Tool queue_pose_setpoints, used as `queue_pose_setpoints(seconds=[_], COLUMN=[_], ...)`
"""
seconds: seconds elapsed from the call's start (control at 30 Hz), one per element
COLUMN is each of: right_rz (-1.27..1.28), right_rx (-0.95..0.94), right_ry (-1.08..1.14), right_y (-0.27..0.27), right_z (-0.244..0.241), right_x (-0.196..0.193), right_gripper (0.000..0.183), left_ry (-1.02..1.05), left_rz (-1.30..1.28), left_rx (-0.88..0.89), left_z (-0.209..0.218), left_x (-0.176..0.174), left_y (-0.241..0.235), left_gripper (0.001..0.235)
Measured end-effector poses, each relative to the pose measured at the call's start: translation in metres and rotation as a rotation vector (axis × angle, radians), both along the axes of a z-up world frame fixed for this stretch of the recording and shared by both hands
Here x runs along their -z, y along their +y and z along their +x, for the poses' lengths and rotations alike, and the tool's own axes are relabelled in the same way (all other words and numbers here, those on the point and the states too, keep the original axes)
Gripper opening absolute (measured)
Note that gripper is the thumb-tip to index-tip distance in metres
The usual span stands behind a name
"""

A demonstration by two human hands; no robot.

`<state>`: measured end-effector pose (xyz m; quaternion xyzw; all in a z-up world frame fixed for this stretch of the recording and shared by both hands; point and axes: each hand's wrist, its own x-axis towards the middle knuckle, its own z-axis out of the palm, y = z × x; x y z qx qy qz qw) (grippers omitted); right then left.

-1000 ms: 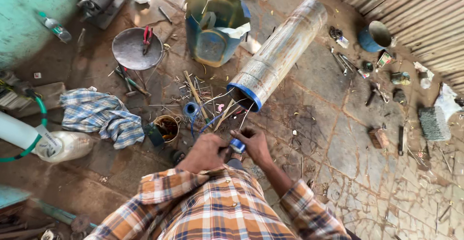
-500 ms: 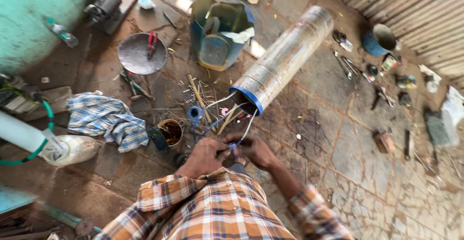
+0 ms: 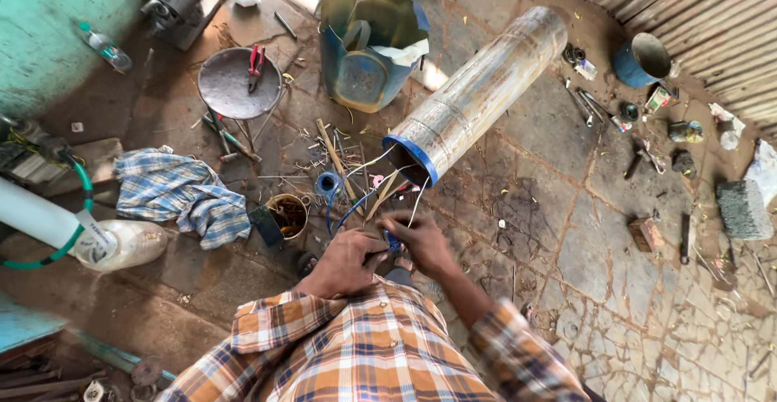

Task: The person connects electrical wires at the end of a submersible pump motor by hand and applies blue adhesive tape to secure the connection.

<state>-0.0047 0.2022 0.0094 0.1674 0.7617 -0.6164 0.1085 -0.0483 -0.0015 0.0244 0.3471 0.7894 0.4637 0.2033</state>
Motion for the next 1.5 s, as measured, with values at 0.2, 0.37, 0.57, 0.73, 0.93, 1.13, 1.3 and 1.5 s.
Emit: queue_pose_setpoints(seconds=[0.2, 0.37, 0.57, 0.73, 0.93, 1.13, 1.3, 1.5], right_rz=[-0.035, 0.006, -0.023, 0.539, 0.487, 0.653, 0.773, 0.571], right_rx=[-0.421, -0.315, 0.038, -0.516, -0.305, -0.111, 0.574, 0.727], right_ry=[-0.219, -0.293, -0.097, 0.135, 0.228, 0.658, 0.355, 0.301], right_y=[0.048, 0.041, 0.008, 0.033, 0.024, 0.021, 0.101, 0.239], right_z=[0.016, 0.011, -0.003, 0.014, 0.012, 0.034, 0.002, 0.018], right_x=[-0.023, -0.019, -0.007, -0.038, -0.055, -0.018, 0.049, 0.025], right_gripper=[0.054, 0.046, 0.044, 0.025, 0.028, 0.031, 0.014, 0.028], left_ry=[-0.17, 0.138, 0.067, 0.001, -0.041, -0.047, 0.051, 0.508], left_rz=[-0.105, 0.012, 0.066, 0.047, 0.137, 0.166, -0.07, 0.179], left_rx=[0.01, 0.021, -0.056, -0.056, -0.112, -0.071, -0.019, -0.278], left_z=[-0.008, -0.01, -0.011, -0.007, -0.003, 0.002, 0.012, 0.023], left_x=[0.0, -0.005, 0.001, -0.005, -0.02, -0.029, -0.018, 0.03], left_y=[-0.004, 0.0, -0.005, -0.002, 0.001, 0.011, 0.025, -0.011], left_gripper=[0.016, 0.021, 0.03, 0.027, 0.024, 0.018, 0.014, 0.031])
